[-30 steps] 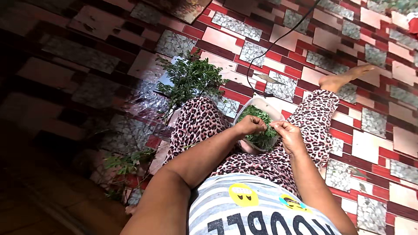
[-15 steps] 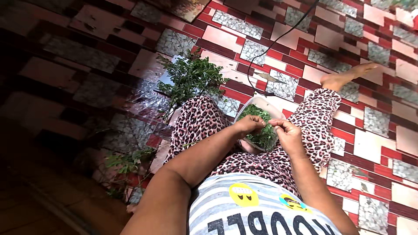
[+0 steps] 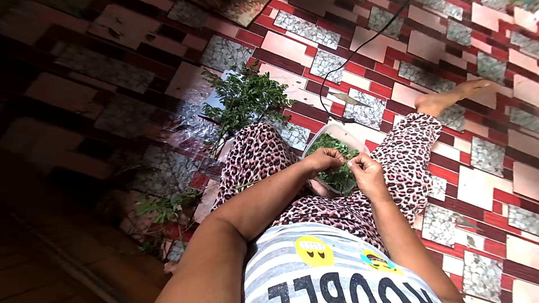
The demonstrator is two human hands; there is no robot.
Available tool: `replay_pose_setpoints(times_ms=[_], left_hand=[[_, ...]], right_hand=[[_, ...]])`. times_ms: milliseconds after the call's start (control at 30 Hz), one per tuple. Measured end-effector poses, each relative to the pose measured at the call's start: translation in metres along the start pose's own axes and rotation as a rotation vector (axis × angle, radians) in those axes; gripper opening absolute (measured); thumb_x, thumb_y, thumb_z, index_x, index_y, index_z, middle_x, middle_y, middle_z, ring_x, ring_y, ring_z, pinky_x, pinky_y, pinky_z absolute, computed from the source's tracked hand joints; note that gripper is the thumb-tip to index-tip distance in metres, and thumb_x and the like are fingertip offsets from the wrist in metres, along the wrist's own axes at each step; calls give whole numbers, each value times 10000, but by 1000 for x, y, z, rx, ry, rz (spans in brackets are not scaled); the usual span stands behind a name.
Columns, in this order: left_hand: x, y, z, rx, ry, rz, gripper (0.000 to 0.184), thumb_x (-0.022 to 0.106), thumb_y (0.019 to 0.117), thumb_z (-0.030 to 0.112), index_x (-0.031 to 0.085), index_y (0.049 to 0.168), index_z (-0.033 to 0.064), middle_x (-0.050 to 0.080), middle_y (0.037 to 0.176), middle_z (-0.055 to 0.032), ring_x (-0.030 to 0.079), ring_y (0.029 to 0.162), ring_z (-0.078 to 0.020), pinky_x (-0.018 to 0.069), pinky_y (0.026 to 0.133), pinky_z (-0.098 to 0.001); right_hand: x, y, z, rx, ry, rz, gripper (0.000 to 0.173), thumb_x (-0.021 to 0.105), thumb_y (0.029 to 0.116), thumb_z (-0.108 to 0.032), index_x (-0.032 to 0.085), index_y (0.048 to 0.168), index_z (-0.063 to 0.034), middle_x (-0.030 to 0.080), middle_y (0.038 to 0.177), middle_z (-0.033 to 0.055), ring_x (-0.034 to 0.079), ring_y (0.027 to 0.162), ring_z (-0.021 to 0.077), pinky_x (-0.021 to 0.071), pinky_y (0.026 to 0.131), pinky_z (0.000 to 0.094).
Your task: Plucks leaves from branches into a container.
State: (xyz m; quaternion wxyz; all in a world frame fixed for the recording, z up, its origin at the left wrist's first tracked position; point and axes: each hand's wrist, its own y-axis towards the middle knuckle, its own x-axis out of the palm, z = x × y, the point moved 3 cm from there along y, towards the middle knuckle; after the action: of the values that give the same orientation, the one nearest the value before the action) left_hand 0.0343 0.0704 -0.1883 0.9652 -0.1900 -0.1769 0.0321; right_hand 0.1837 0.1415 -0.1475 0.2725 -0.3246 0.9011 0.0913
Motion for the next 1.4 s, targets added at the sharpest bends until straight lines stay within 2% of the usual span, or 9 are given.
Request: replay_pose_setpoints(times_ms=[133, 300, 433, 633, 933, 1000, 1133, 1267, 1400], left_hand=[[-4, 6, 1, -30, -52, 25, 97, 588, 1018, 83, 631, 949, 29, 599, 771, -19, 573, 661, -99, 506, 624, -272], [0, -2, -1, -15, -17, 37, 104, 576, 1027, 110, 627, 947, 66, 573, 746, 10, 541, 631, -60, 479, 603, -225], [0, -2, -2, -10, -7, 38, 108, 577, 1026, 110, 629, 942, 67, 582, 744, 5, 543, 626, -59, 478, 602, -224], [-3, 7, -2, 20, -36, 12, 126, 604, 1003, 54, 618, 879, 39, 585, 719, 0, 543, 607, -70, 471, 581, -229], [-2, 9, -1, -41, -81, 79, 82, 546, 1031, 61, 574, 974, 9, 597, 808, -49, 608, 682, -125, 559, 689, -312], [-5, 9, 1, -38, -111, 102, 75, 536, 1037, 58, 573, 996, 8, 591, 811, -46, 603, 678, -121, 558, 686, -304], [-3, 7, 2, -49, -110, 76, 112, 530, 1056, 106, 592, 1002, 30, 583, 793, -21, 572, 650, -98, 522, 638, -266], [-4, 10, -1, -25, -127, 63, 135, 542, 1061, 138, 608, 1030, 24, 583, 794, -19, 566, 639, -90, 519, 623, -257], [-4, 9, -2, -21, -150, 55, 127, 554, 1055, 132, 609, 1013, 26, 568, 746, -12, 556, 603, -90, 516, 596, -252]], right_hand=[[-5, 0, 1, 20, -22, 1, 121, 625, 963, -29, 638, 849, 9, 644, 1047, 113, 623, 962, 140, 541, 835, 329], [-3, -2, 2, 65, -63, -43, 145, 699, 951, -129, 678, 881, -5, 646, 989, 103, 636, 891, 159, 551, 794, 353], [2, -2, -2, 2, -158, -58, 185, 780, 903, -146, 679, 920, 8, 639, 1059, 168, 616, 1027, 269, 521, 879, 458], [7, -1, -7, -147, -303, -15, 100, 661, 949, -29, 681, 878, 38, 634, 1019, 199, 604, 1023, 354, 490, 929, 526], [2, -2, -5, -31, -232, -139, 153, 576, 976, -10, 621, 853, 69, 621, 1179, 221, 628, 1097, 274, 543, 922, 423], [-1, -3, -3, -21, -217, -125, 171, 583, 971, -38, 631, 824, 35, 630, 1205, 180, 630, 1077, 241, 545, 905, 406], [-8, 0, -2, 72, -235, -110, 250, 557, 1035, -137, 714, 971, 47, 642, 1253, 191, 604, 1191, 282, 482, 1016, 485], [-8, 2, 2, 101, -146, -84, 188, 575, 1021, -99, 707, 1005, 33, 662, 1203, 171, 631, 1139, 228, 514, 986, 425], [-6, 3, 13, 210, 25, -25, 126, 622, 997, -79, 679, 1069, 6, 679, 1075, 126, 649, 952, 179, 539, 864, 389]])
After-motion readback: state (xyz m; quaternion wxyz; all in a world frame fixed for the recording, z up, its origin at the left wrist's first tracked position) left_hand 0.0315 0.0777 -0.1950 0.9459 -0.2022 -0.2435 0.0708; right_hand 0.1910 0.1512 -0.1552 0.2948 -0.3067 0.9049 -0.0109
